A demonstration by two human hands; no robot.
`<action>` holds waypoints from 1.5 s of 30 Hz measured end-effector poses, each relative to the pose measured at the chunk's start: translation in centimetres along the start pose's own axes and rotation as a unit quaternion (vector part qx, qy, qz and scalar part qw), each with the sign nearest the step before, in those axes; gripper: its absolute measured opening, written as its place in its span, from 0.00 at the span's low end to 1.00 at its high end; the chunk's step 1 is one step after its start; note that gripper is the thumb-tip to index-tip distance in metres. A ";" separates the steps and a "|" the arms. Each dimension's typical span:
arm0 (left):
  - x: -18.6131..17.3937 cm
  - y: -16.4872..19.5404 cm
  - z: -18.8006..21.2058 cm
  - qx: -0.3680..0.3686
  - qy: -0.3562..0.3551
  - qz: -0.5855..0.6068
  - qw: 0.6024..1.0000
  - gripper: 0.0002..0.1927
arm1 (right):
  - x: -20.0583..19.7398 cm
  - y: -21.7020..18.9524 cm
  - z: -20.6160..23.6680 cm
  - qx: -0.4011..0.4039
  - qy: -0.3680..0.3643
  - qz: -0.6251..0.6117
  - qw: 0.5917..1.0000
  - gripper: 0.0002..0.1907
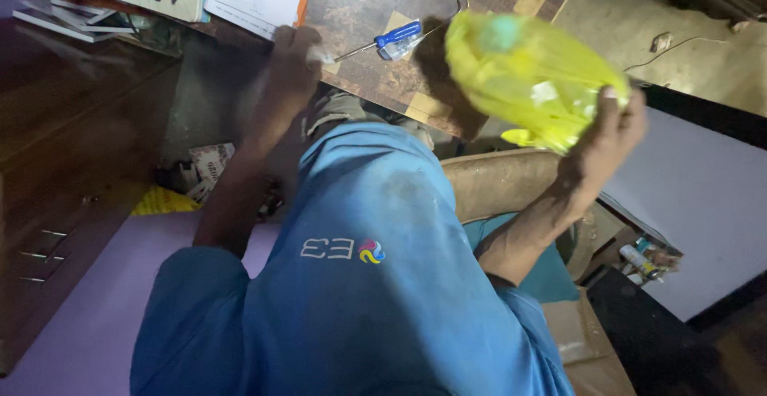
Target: The person organizes various items on a desk, including wrapping a cloth, handling electronic components like light bulbs and wires, sorting through documents and books, and placing small items into a yellow plastic bag.
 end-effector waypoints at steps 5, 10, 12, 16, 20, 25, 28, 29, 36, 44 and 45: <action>-8.7 5.1 -2.9 0.041 0.182 0.108 0.976 0.09 | -0.7 -3.8 1.5 -0.051 0.047 -0.038 0.997 0.11; -3.3 14.8 -8.0 0.064 0.219 0.423 0.877 0.10 | 1.3 -5.0 1.4 -0.089 0.067 0.004 0.994 0.12; 1.4 17.9 -7.9 0.140 0.101 0.423 0.890 0.11 | 2.0 -5.0 1.4 -0.078 0.084 0.018 0.993 0.12; 5.5 12.0 -8.0 0.128 0.030 0.042 0.990 0.26 | 3.6 -5.6 0.1 -0.102 0.084 -0.027 0.991 0.12; 10.7 7.8 -5.3 0.205 -0.132 -0.182 0.953 0.15 | 7.3 -4.1 -0.7 -0.083 0.018 -0.080 0.993 0.11; 10.5 7.8 -4.6 0.296 -0.125 -0.250 0.913 0.20 | 11.7 -2.9 -4.4 -0.103 -0.059 -0.105 0.987 0.10; 10.3 8.8 -4.4 0.328 -0.149 -0.246 0.900 0.19 | 15.6 -3.3 -6.5 -0.124 -0.124 -0.062 0.983 0.11; 10.7 8.8 -4.4 0.310 -0.188 -0.210 0.908 0.16 | 17.1 -3.4 -7.2 -0.133 -0.147 -0.064 0.978 0.10; 7.2 9.1 -5.9 0.109 0.059 0.266 0.956 0.05 | 11.9 -1.1 -5.7 -0.038 -0.101 -0.060 0.992 0.22; 18.2 27.4 -1.9 0.449 -0.333 0.176 0.810 0.17 | -2.1 -2.5 2.5 -0.148 0.161 -0.016 0.976 0.16; 16.2 28.8 -2.2 0.570 -0.158 0.162 0.790 0.14 | -2.4 -2.7 3.1 -0.159 0.148 -0.014 0.976 0.16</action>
Point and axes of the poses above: each hand's wrist, its own z-axis away from the middle knuckle, its own x-axis out of the palm, y = z × x, the point moved 7 cm from there along -z, towards the middle knuckle, and after that the axes turned 4 degrees about z, right-handed, at the moved point
